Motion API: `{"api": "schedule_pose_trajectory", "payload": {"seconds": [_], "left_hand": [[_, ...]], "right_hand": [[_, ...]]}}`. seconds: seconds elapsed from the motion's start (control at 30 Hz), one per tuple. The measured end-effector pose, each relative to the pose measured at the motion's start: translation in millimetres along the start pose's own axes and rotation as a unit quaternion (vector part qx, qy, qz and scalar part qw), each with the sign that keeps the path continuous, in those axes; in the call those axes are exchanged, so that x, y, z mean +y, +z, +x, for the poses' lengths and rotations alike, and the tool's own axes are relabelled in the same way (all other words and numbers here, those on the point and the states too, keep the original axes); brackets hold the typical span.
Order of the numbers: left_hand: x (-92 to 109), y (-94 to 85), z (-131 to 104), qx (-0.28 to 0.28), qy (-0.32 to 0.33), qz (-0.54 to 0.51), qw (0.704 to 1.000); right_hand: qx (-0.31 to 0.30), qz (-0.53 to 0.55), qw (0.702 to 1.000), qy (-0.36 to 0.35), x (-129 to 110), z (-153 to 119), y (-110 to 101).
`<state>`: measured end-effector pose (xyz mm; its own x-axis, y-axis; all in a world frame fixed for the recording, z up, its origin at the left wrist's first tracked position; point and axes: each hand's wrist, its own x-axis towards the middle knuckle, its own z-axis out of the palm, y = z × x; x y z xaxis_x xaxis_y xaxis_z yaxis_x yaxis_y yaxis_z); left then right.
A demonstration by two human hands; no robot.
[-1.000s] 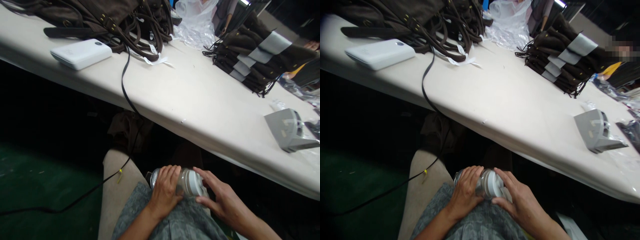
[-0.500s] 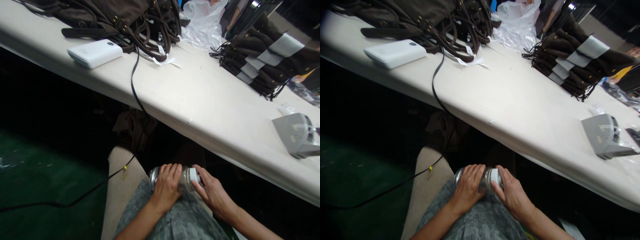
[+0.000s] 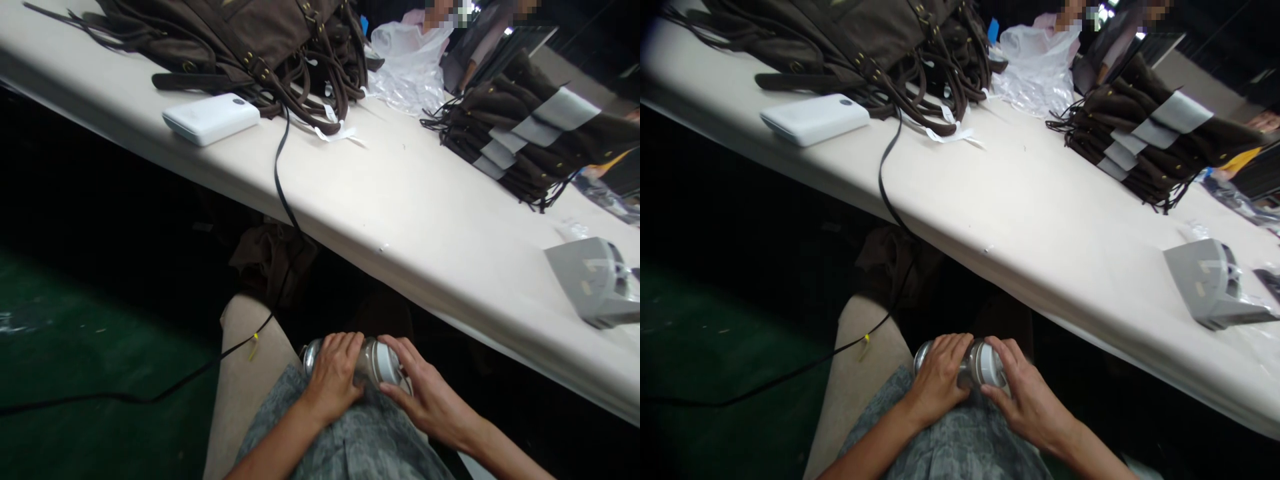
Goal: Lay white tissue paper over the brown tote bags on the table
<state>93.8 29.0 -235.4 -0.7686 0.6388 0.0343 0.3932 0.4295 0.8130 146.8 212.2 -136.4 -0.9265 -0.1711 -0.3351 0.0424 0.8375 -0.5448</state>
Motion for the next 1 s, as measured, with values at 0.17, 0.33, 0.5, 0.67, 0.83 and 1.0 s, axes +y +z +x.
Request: {"api": "schedule_pose_trajectory", "payload": {"seconds": [0.17, 0.33, 0.5, 0.67, 0.83, 1.0], "left_hand": [[-6.8, 0.0, -0.5, 0.008, -0.014, 0.008, 1.0], [-7.7, -0.4, -0.8, 0.014, -0.02, 0.012, 1.0], [-9.2, -5.7, 0.6, 0.019, -0.01, -0.004, 1.0], [-13.5, -9.9, 1.4, -0.002, 0.001, -0.041, 0.999], [-22.1, 9.2, 5.2, 0.013, -0.041, -0.012, 0.999], [-36.9, 21.6, 13.6, 0.023, -0.077, 0.032, 0.996]], "right_hand": [[0.019, 0.008, 1.0, 0.01, 0.1, 12.3, 7.8], [0.05, 0.008, 0.998, 0.041, -2.9, 25.9, 14.7], [0.068, 0.002, 0.997, 0.045, -10.7, 27.3, 12.7], [0.059, 0.004, 0.998, 0.014, -12.8, 24.8, 12.4], [0.073, 0.012, 0.997, 0.026, 11.8, 41.0, 29.0], [0.106, 0.037, 0.993, 0.043, 27.5, 63.2, 42.9]]}}
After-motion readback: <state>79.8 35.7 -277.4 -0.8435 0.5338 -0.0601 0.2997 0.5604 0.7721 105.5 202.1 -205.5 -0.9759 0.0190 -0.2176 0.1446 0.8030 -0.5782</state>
